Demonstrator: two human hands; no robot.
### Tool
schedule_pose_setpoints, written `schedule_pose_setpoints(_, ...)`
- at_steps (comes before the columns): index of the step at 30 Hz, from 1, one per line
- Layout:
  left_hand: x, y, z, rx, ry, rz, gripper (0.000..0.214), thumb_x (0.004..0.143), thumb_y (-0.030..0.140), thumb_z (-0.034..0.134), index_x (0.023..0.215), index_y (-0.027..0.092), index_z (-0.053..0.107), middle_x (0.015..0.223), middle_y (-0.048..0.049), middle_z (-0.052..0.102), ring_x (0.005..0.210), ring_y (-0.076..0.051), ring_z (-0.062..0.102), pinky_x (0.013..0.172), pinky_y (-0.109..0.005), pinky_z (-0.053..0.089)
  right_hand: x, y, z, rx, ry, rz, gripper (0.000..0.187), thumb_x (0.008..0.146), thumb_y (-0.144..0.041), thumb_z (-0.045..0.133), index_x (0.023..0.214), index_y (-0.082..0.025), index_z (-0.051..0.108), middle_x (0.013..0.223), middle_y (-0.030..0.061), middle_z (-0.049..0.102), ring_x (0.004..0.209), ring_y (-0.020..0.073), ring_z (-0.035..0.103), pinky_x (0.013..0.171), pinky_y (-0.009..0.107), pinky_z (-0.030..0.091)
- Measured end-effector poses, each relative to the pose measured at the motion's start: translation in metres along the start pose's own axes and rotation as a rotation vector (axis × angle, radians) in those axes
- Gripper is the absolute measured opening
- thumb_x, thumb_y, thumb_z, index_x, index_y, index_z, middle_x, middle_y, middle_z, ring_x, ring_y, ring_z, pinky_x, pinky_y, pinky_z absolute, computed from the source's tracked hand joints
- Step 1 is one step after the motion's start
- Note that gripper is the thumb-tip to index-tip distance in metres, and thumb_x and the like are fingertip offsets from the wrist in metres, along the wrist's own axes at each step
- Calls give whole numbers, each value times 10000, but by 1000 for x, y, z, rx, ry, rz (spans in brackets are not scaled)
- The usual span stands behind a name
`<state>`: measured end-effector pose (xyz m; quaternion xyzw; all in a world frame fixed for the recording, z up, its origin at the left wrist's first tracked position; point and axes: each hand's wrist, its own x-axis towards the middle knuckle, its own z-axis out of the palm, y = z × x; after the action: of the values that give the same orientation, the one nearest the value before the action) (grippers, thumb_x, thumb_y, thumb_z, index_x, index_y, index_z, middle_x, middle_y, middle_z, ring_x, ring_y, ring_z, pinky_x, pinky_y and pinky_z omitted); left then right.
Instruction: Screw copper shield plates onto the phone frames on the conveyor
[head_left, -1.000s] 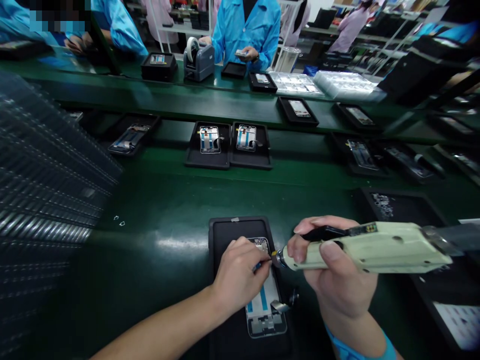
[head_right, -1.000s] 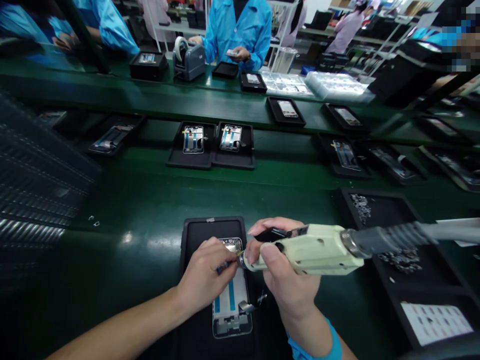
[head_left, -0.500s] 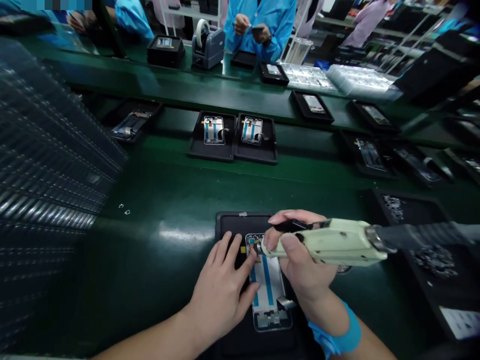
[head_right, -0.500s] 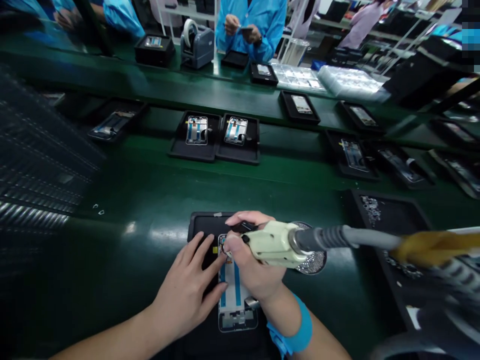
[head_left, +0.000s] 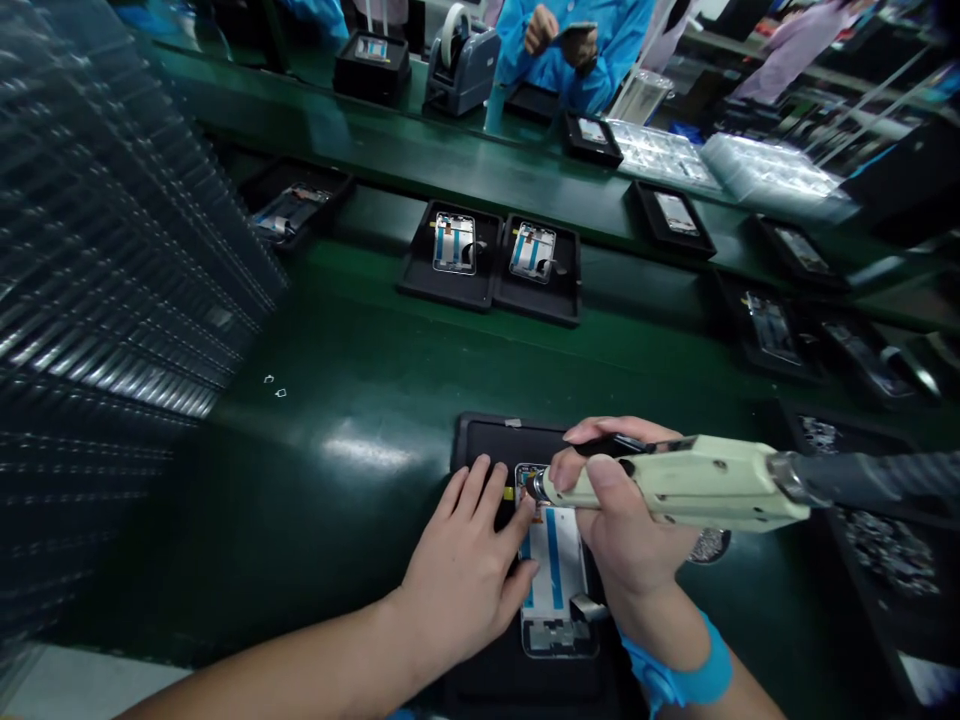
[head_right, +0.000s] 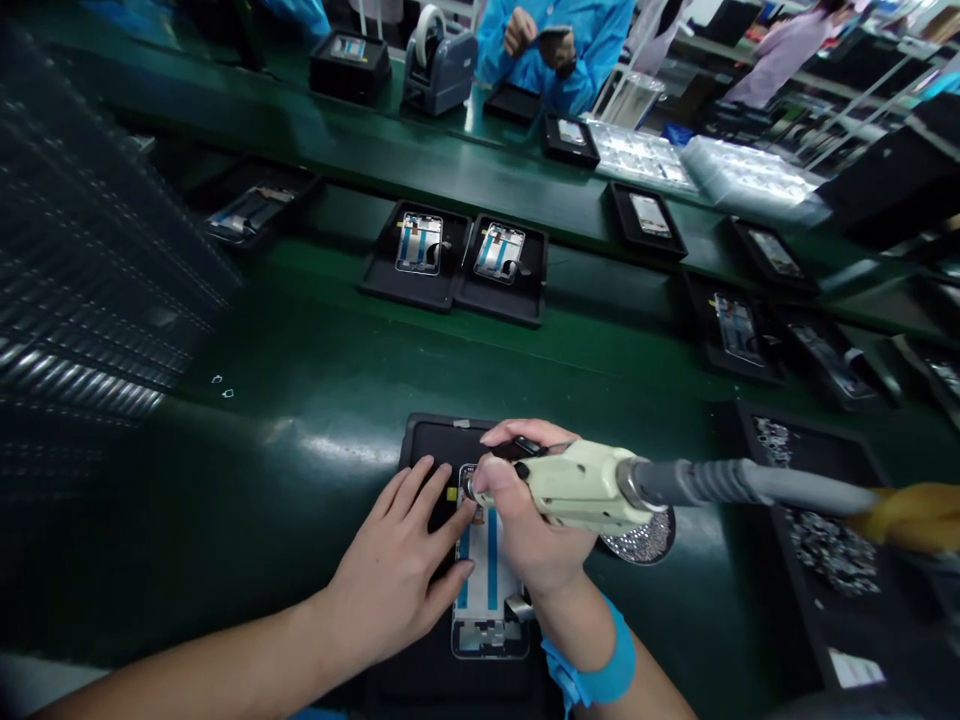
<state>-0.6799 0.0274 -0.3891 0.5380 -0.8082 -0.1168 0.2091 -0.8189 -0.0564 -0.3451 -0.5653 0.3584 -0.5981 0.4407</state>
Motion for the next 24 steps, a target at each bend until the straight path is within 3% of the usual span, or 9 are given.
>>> schedule_pose_setpoints(14,-2,1,1,-19,-15,-11,521,1002,446,537,1441,168,569,1517,-225,463,1478,-428,357,1170,-606,370,-5,8,-1,-100,-27,-58,217,904,-217,697,1099,-198,604,914,14,650,638,110,638,632,298,571)
schedule_pose_setpoints(19,-1,1,1,-38,-16,-17,497,1013,437,520,1439,185,568,1531,-209,451,1483,-421,347,1173,-615,363,-5,7,0,-61,-34,-12,203,914,-208,687,1100,-209,605,927,5,653,619,102,639,590,268,550)
schedule_pose_setpoints(24,-9,-2,-12,-48,70,-2,476,1011,301,500,1452,122,522,1473,-205,498,1426,-398,416,1120,-564,449,0,0,2,4,39,6,189,898,-200,694,1073,-205,623,977,19,689,572,102,646,617,309,578)
